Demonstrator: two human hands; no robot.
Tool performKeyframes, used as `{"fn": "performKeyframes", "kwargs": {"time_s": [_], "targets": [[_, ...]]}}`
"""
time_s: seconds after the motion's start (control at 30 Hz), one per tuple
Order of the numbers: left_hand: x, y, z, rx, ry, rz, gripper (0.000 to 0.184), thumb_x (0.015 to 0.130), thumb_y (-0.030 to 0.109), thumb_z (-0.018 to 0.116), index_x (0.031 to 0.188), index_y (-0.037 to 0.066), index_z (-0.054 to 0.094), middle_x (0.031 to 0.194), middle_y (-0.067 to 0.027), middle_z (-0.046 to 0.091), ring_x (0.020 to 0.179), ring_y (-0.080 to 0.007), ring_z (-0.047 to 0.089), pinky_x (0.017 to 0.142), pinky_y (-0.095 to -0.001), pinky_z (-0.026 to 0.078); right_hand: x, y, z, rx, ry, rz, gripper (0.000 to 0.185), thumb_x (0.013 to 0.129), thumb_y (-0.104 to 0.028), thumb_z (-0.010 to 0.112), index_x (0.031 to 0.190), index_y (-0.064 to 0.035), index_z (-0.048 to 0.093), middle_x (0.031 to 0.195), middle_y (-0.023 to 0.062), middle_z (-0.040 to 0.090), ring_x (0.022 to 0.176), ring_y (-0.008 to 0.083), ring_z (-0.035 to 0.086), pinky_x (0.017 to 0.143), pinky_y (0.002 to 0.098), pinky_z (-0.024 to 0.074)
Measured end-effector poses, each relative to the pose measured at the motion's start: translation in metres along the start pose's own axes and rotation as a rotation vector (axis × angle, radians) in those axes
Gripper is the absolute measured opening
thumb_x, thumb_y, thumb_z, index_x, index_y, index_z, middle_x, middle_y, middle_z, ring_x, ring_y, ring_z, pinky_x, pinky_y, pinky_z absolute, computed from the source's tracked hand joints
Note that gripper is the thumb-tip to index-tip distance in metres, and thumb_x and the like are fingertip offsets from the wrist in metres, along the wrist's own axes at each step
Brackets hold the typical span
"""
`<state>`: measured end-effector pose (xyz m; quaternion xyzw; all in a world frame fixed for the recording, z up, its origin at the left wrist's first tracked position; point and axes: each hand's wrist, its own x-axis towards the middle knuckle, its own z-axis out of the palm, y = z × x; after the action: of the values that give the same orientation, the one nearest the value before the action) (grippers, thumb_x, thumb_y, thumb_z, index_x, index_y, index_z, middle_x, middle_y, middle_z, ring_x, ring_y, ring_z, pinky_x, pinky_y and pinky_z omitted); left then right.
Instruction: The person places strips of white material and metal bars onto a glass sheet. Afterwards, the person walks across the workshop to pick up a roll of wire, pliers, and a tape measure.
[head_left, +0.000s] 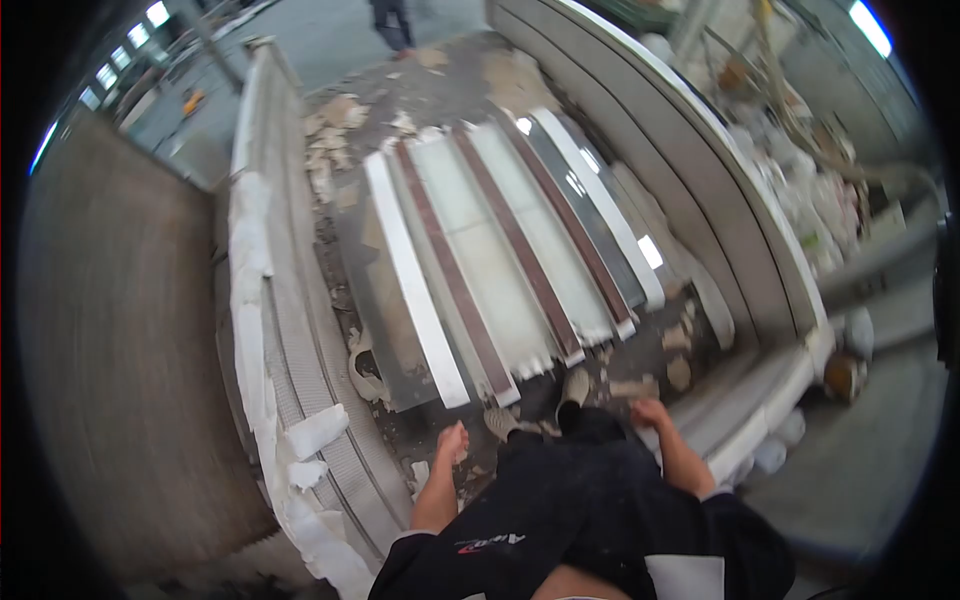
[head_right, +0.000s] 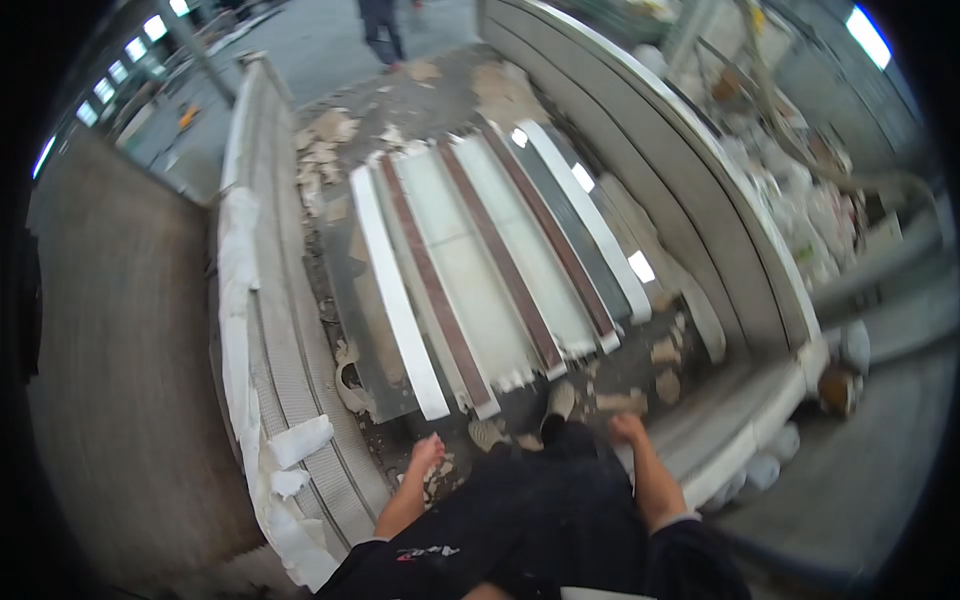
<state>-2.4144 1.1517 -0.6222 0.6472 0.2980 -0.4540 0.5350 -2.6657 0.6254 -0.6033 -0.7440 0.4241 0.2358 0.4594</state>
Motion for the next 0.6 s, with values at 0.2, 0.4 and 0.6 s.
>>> {"fn": "performKeyframes", "kwargs": {"time_s": [0.2,0.4,0.6], "targets": [[0.008,0.083,0.036,0.240,-0.057,0.066,0.044,0.092,0.045,0.050,0.118,0.011,0.056,0.101,-0.0021,0.065,0.075,-0.0111,0.060,0.059,-0.0266,0.045,-0.046,-0.031,-0.019,0.297,0.093,0.139,0.026,0.082,-0.029,0.057,0.077,-0.0055,0.066,0.064,0.0048,0.063,0.050,0.0137,0.057,0.046,0.0308,0.0450],[-0.004,0.115,0.100,0.511,-0.057,0.050,0.048,0.094,0.045,0.045,0.125,0.009,0.051,0.114,-0.0055,0.062,0.093,-0.0191,0.061,0.075,-0.0338,0.047,-0.043,-0.018,-0.037,0.151,0.204,0.088,0.039,0.075,-0.033,0.057,0.102,-0.0079,0.069,0.106,0.0169,0.066,0.103,0.0324,0.060,0.089,0.0387,0.0472],[-0.014,0.109,0.214,0.595,0.013,-0.027,0.040,0.090,0.045,0.052,0.114,0.014,0.058,0.097,-0.0011,0.064,0.074,-0.0126,0.058,0.063,-0.0305,0.044,-0.005,0.081,-0.094,0.787,0.165,0.319,0.027,0.086,-0.028,0.059,0.101,-0.0071,0.065,0.079,0.0052,0.067,0.061,0.0140,0.061,0.054,0.0292,0.0483]]}}
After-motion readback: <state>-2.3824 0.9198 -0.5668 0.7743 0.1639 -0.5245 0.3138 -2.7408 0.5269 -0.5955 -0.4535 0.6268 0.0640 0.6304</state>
